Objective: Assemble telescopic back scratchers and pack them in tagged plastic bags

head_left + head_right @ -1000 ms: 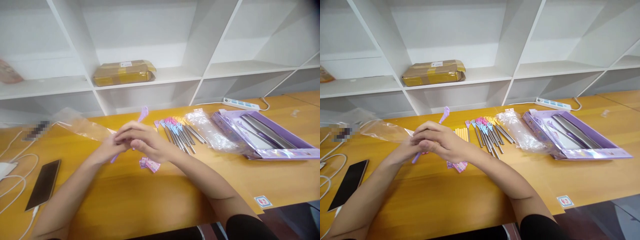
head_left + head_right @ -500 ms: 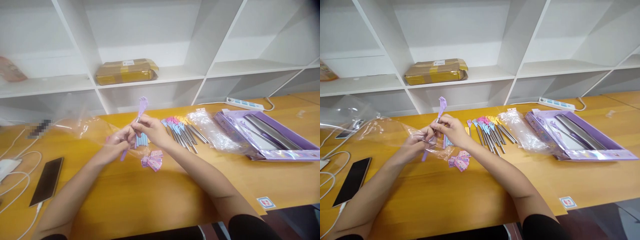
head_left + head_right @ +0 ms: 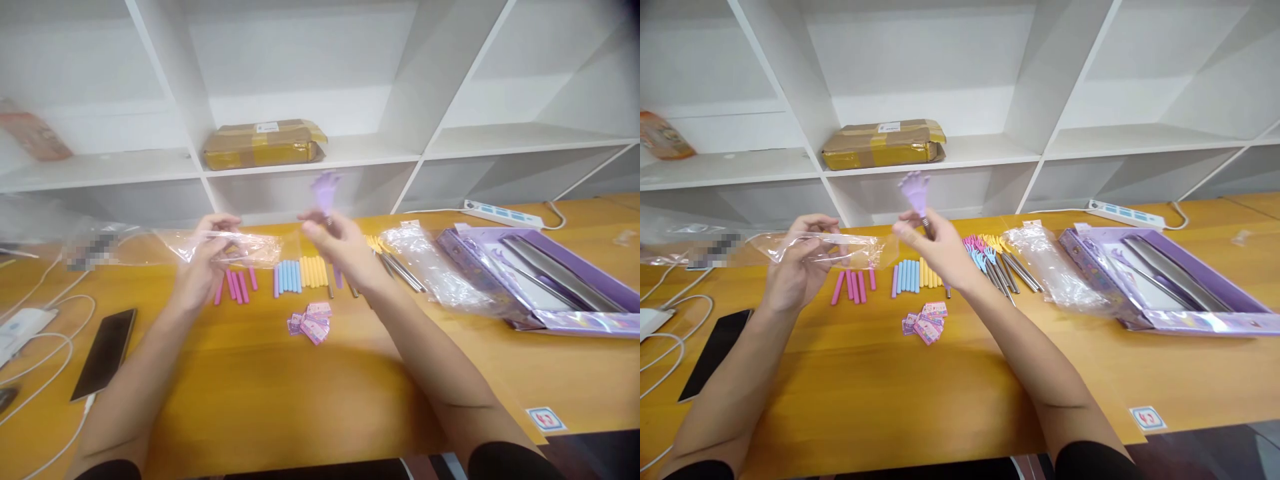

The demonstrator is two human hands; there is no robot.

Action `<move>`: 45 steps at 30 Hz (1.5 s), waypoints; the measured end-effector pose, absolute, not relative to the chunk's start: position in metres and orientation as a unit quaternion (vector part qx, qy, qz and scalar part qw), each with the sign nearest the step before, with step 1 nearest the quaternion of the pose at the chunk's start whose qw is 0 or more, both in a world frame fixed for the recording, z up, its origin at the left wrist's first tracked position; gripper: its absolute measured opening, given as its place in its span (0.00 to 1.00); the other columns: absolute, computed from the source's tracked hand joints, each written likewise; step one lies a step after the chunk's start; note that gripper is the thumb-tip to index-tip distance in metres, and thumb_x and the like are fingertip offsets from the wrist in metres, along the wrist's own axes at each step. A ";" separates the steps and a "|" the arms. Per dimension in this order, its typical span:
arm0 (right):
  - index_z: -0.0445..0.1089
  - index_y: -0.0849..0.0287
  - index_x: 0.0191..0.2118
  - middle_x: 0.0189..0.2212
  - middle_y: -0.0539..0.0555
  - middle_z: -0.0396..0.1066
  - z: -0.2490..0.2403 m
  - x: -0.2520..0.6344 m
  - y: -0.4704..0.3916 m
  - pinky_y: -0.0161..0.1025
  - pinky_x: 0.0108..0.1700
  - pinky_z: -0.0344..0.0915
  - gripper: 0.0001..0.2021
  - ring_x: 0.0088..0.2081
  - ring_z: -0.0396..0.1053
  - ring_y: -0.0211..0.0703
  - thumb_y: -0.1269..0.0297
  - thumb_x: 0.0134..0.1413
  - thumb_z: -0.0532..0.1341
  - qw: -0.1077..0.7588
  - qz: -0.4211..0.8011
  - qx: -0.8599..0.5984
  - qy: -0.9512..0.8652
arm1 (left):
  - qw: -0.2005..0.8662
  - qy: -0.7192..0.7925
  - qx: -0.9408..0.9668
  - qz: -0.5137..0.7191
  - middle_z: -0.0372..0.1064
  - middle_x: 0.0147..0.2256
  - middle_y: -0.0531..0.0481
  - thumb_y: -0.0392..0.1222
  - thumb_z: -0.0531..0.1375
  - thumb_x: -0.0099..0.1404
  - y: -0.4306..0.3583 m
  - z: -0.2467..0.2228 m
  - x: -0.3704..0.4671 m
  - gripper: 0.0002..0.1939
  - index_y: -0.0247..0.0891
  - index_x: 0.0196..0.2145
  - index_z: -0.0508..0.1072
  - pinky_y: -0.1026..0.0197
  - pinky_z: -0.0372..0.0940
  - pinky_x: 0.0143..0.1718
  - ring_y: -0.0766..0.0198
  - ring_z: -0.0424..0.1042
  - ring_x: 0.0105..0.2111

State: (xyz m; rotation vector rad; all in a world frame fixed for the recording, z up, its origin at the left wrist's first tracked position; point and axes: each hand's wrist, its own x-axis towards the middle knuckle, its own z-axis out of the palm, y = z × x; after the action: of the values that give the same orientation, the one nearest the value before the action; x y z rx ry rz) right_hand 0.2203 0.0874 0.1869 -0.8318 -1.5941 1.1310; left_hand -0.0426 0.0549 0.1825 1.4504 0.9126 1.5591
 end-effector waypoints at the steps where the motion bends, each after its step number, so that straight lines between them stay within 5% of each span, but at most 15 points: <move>1: 0.75 0.53 0.50 0.40 0.53 0.75 0.186 0.216 0.084 0.40 0.30 0.63 0.22 0.30 0.65 0.37 0.45 0.57 0.73 0.450 0.473 -0.345 -0.674 | 0.403 0.353 0.576 0.618 0.69 0.43 0.47 0.46 0.67 0.65 0.054 0.183 -0.042 0.14 0.44 0.48 0.79 0.57 0.76 0.32 0.62 0.74 0.33; 7: 0.76 0.55 0.39 0.39 0.53 0.78 0.173 0.194 0.079 0.41 0.35 0.67 0.10 0.33 0.68 0.39 0.54 0.61 0.69 0.430 0.494 -0.344 -0.673 | 0.399 0.352 0.570 0.626 0.76 0.39 0.48 0.45 0.76 0.59 0.049 0.170 -0.026 0.21 0.43 0.48 0.80 0.55 0.78 0.42 0.60 0.78 0.37; 13: 0.73 0.53 0.49 0.44 0.53 0.75 0.173 0.204 0.075 0.42 0.39 0.66 0.16 0.37 0.67 0.39 0.46 0.71 0.60 0.438 0.419 -0.323 -0.727 | 0.363 0.389 0.529 0.661 0.78 0.36 0.51 0.44 0.77 0.62 0.049 0.159 -0.013 0.11 0.40 0.38 0.81 0.60 0.79 0.40 0.65 0.79 0.33; 17: 0.74 0.52 0.43 0.41 0.54 0.70 0.188 0.229 0.071 0.47 0.49 0.67 0.22 0.43 0.69 0.44 0.49 0.80 0.47 0.468 0.274 -0.290 -0.789 | 0.336 0.383 0.504 0.697 0.78 0.33 0.52 0.43 0.78 0.60 0.052 0.164 -0.020 0.11 0.39 0.34 0.81 0.64 0.78 0.36 0.68 0.77 0.31; 33: 0.74 0.57 0.39 0.36 0.54 0.66 0.204 0.251 0.064 0.45 0.43 0.62 0.16 0.38 0.65 0.44 0.57 0.78 0.55 0.384 0.015 -0.327 -0.864 | 0.289 0.379 0.535 0.697 0.73 0.24 0.55 0.49 0.79 0.57 0.048 0.175 -0.030 0.19 0.39 0.27 0.74 0.62 0.73 0.26 0.66 0.75 0.24; 40: 0.76 0.57 0.40 0.37 0.53 0.67 0.201 0.244 0.067 0.42 0.43 0.63 0.14 0.38 0.67 0.41 0.59 0.77 0.57 0.421 0.042 -0.307 -0.852 | 0.246 0.408 0.549 0.687 0.76 0.27 0.55 0.50 0.78 0.58 0.047 0.170 -0.030 0.17 0.41 0.30 0.76 0.59 0.76 0.30 0.63 0.78 0.25; 45: 0.76 0.55 0.37 0.34 0.52 0.67 0.204 0.241 0.066 0.42 0.40 0.61 0.12 0.37 0.66 0.41 0.59 0.75 0.61 0.528 0.027 -0.311 -0.790 | 0.206 0.394 0.572 0.689 0.76 0.27 0.54 0.48 0.78 0.59 0.046 0.168 -0.027 0.15 0.42 0.28 0.77 0.61 0.75 0.30 0.64 0.78 0.25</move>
State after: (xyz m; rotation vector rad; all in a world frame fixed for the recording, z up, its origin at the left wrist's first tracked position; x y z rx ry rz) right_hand 0.2410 0.0655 0.2038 -0.7435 -1.8865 0.0653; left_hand -0.0274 0.0458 0.1678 1.5928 1.0989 1.9210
